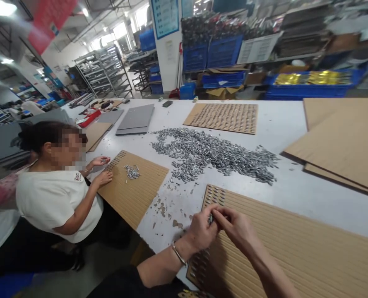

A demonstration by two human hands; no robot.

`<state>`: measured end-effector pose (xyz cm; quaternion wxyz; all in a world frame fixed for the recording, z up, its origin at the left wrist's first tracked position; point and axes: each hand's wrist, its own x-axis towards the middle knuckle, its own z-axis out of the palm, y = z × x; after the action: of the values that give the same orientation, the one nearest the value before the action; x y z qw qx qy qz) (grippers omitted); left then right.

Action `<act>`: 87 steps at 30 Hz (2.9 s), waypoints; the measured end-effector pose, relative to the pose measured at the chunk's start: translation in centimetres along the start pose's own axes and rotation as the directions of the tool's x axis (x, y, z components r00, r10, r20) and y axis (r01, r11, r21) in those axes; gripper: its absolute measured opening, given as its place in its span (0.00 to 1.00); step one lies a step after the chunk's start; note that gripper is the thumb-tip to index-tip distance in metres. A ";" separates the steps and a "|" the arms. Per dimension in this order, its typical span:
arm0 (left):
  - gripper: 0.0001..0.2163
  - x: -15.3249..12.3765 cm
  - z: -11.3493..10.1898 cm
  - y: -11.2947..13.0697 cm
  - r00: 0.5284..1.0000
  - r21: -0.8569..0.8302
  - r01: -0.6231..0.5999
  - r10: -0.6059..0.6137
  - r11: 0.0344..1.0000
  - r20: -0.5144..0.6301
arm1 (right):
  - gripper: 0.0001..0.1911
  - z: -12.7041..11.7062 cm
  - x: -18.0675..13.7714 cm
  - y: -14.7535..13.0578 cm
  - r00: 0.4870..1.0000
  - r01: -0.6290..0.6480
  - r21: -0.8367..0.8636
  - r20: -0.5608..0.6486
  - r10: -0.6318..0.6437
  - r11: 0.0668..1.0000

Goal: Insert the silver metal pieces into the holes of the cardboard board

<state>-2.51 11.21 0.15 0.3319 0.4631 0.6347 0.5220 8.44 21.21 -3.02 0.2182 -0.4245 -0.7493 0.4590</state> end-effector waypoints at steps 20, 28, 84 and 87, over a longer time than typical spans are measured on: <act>0.13 4.1 -2.7 -5.4 0.890 -0.764 0.366 -0.439 0.532 0.121 | 0.11 -0.9 0.5 4.2 0.960 -0.182 0.116 -0.193 0.202 0.976; 0.15 4.5 -2.3 -5.5 0.894 -0.752 0.363 -0.434 0.550 0.114 | 0.09 0.5 3.0 2.1 0.980 -0.161 -0.242 -0.151 0.127 0.957; 0.16 2.3 -1.2 -3.9 0.825 -0.552 0.564 -0.453 0.614 0.338 | 0.12 0.6 -2.6 -1.6 0.997 -0.029 0.263 -0.057 0.046 0.964; 0.16 2.0 -1.1 -4.1 0.840 -0.450 0.542 -0.452 0.709 0.300 | 0.13 0.1 -2.7 -1.3 0.985 -0.170 0.366 0.062 0.158 0.915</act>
<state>-5.18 12.61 -3.47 0.6243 0.2094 0.5412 0.5229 9.24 18.56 -1.74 0.2431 -0.4298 -0.6147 0.6150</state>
